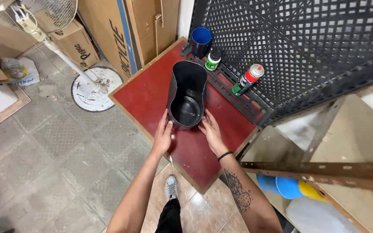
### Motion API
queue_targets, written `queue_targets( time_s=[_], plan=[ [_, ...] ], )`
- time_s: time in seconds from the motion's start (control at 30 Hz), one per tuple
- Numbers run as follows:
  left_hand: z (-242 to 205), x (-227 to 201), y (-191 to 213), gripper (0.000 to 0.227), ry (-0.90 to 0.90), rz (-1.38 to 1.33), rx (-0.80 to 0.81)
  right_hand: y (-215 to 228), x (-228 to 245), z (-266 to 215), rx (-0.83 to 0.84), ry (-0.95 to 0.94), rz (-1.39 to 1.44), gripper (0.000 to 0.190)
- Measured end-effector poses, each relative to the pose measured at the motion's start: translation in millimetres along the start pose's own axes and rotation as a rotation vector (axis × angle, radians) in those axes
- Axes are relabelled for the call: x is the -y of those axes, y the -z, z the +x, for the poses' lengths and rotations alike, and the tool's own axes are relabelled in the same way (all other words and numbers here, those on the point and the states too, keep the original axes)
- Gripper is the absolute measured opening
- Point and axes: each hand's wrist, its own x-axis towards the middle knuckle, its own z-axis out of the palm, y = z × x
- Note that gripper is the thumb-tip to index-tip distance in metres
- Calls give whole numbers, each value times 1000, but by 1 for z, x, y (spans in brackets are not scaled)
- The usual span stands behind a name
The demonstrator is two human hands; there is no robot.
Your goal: The person moves a blue and yellow pressure sprayer and several white plastic jugs from a red table to a metal shelf. They then pick up multiple black plastic pots from the table and place them on the shelf. The person repeats this process, moving items back and forth between the table and the shelf.
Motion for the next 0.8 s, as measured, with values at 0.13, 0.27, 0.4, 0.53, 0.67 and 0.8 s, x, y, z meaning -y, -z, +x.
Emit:
queue_targets(
  time_s=[0.13,0.27,0.4,0.53,0.67,0.8],
  plan=[
    [48,-16,10,66,54,-88,-46,-27,19,35,4,-19,-19,71],
    [99,-20,15,64,82,-265,-103,-47,33,74,14,-23,-59,74],
    [157,-7,23,62,14,-398,-122,-60,34,121,28,-32,-98,74],
    [203,12,32,61,-31,-451,-131,-77,36,155,23,-37,-96,75],
    [233,7,35,60,-56,-417,-134,-86,40,182,34,-11,-94,77],
    [249,11,35,59,-35,-410,-161,-93,49,196,31,-13,-100,78]
  ],
)
